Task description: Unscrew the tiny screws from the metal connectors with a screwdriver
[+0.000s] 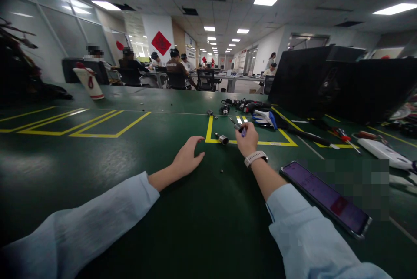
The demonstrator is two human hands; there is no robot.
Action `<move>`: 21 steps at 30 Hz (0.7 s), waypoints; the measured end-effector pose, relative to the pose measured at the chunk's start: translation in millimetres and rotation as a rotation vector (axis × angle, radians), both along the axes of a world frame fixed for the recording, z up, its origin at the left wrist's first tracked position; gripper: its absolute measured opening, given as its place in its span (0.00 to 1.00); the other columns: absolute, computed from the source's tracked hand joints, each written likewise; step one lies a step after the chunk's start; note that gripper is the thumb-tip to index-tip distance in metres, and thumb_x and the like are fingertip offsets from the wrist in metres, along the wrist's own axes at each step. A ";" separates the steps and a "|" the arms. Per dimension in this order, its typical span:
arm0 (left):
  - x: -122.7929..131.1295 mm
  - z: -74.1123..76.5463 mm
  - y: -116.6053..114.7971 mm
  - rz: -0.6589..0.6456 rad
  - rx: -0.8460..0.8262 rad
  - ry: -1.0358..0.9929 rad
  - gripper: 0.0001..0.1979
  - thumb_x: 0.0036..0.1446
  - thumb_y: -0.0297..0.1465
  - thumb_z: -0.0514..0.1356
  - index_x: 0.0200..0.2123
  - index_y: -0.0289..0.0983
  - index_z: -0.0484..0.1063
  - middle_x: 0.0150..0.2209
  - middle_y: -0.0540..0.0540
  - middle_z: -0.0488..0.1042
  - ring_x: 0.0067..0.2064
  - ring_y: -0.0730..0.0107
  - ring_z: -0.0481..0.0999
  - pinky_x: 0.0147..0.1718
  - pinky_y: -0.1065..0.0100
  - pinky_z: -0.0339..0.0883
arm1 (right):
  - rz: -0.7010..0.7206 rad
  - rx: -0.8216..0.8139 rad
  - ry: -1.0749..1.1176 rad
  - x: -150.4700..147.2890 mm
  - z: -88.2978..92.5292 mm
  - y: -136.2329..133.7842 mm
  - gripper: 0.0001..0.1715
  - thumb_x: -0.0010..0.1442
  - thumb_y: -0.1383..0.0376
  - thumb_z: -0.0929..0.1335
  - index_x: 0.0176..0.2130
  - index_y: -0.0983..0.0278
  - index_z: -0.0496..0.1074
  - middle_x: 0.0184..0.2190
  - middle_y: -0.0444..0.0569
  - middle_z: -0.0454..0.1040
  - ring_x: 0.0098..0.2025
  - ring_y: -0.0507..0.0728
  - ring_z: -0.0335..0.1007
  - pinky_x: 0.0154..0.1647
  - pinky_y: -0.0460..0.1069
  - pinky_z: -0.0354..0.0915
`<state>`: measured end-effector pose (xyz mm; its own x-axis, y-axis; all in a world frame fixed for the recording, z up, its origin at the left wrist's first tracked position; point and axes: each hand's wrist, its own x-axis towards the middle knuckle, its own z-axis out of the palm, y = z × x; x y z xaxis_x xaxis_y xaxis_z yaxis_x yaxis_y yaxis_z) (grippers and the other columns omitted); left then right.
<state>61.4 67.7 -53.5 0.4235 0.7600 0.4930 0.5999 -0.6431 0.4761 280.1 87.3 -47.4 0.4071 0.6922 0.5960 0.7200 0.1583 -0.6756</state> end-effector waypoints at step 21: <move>-57.6 4.0 -11.2 -0.162 -0.231 -0.227 0.10 0.48 0.28 0.60 0.38 0.36 0.69 0.38 0.46 0.73 0.41 0.64 0.72 0.43 0.61 0.65 | 0.777 0.019 0.625 -112.4 6.0 -83.8 0.12 0.58 0.58 0.63 0.31 0.62 0.72 0.31 0.46 0.72 0.35 0.55 0.67 0.37 0.50 0.62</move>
